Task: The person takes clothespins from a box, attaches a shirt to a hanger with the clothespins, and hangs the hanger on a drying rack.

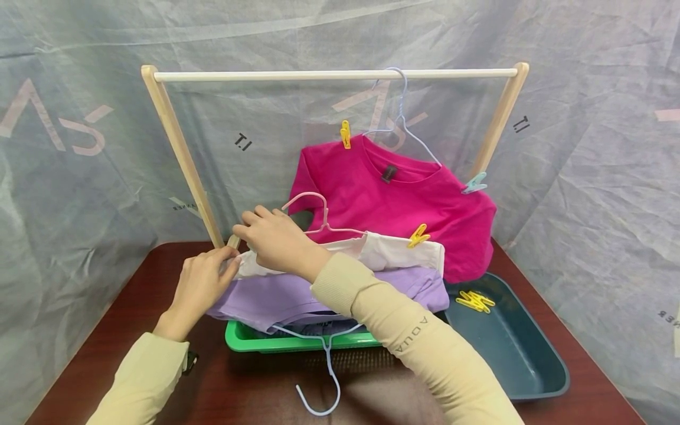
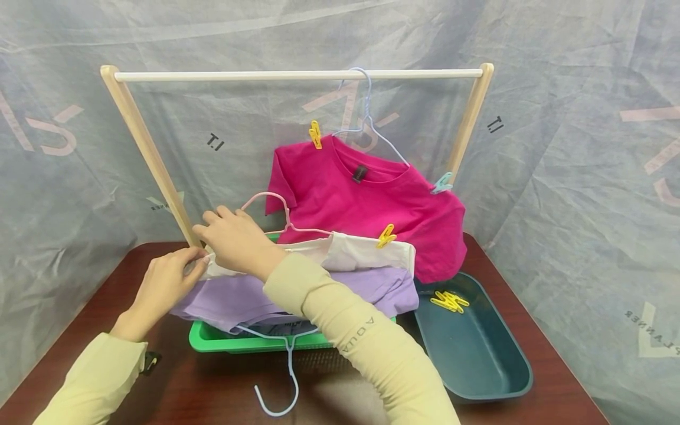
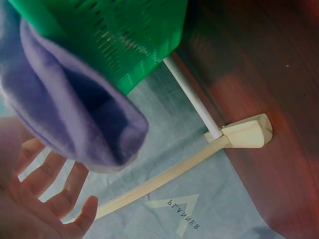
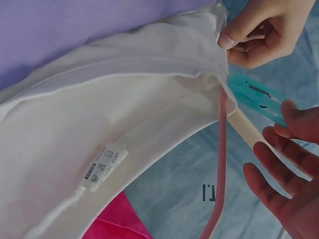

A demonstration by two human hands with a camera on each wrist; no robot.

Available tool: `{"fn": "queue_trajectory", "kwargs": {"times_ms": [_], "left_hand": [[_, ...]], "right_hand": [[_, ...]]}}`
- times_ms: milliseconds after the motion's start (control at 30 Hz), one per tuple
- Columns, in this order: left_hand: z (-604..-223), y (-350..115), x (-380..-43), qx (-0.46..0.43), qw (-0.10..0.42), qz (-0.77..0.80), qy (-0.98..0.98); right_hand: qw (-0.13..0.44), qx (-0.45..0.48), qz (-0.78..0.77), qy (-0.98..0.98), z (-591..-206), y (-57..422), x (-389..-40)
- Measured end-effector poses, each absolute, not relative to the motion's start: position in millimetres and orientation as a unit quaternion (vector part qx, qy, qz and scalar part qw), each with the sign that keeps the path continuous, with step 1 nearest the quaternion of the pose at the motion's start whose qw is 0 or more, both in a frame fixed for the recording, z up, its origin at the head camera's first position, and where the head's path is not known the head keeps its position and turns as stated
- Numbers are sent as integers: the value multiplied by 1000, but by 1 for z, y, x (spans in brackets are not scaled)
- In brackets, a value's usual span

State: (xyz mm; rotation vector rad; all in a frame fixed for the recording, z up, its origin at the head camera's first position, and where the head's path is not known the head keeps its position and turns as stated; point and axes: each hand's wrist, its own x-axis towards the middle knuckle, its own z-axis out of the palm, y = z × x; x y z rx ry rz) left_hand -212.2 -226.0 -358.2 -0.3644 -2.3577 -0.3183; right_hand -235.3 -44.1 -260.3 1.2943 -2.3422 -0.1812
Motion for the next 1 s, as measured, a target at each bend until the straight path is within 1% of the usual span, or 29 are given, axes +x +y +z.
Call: {"fn": "queue_trajectory", "kwargs": {"times_ms": [100,300,700,1000], "left_hand": [[-358,-226,-212,-140,356,-124,-915],[-358,-225,-211,-142,354,-127,-916],[-360,-226,-211,-150,365,-120,-911],[-359,-226,-212,-146,366,-120,-911]], "right_hand": [[229,473,-61,-849,-260,-44,-236],[206,466,-82,-857,-263,-49,-237],[178,452,-122,-865,-271,-60,-240],[193,438,-108,-871,-276,-59,-240]]}}
